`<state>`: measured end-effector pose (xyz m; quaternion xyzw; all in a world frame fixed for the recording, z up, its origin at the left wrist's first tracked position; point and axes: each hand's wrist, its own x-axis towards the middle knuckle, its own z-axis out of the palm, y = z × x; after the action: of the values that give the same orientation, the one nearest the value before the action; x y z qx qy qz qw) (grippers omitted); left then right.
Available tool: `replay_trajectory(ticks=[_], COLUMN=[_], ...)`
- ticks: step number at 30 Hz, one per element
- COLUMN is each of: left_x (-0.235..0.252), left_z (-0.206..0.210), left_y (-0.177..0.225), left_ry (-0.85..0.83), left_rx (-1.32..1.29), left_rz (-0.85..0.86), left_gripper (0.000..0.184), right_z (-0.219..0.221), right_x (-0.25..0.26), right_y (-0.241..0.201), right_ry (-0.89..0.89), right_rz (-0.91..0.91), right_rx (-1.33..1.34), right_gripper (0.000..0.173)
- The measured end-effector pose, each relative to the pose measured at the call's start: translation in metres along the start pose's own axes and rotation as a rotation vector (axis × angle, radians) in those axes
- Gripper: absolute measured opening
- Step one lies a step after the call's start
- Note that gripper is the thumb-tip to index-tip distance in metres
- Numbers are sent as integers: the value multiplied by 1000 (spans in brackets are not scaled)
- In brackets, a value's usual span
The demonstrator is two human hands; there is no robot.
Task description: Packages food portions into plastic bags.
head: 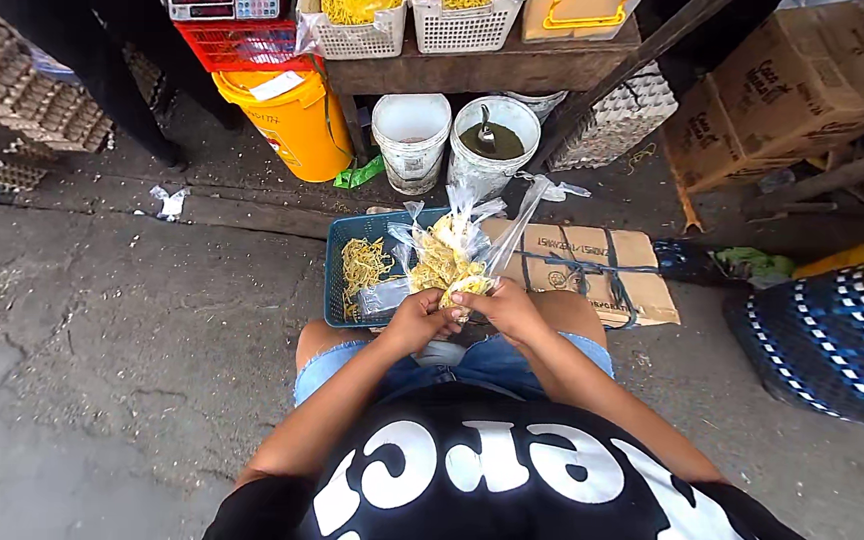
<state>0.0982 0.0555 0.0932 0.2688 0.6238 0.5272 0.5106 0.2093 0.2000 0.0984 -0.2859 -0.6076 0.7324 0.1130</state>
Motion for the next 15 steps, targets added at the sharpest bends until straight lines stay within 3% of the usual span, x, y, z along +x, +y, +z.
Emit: replay_trajectory(ticks=[5, 8, 11, 14, 15], left_x=[2, 6, 7, 2, 2], left_z=[2, -4, -7, -4, -4], left_y=[-3, -12, -26, -27, -26], left_ry=[58, 86, 13, -73, -62], left_rx=[-119, -42, 94, 60, 59], left_rz=[33, 35, 60, 139, 156], left_gripper=[16, 17, 24, 43, 40], right_z=[-9, -20, -27, -15, -10], right_x=[4, 9, 13, 7, 6], right_y=[-14, -18, -21, -15, -12], right_ry=[-51, -12, 65, -126, -188], right_rz=[-33, -103, -141, -163, -172], right_rx=[-169, -187, -223, -289, -290], right_gripper=[23, 11, 8, 16, 20])
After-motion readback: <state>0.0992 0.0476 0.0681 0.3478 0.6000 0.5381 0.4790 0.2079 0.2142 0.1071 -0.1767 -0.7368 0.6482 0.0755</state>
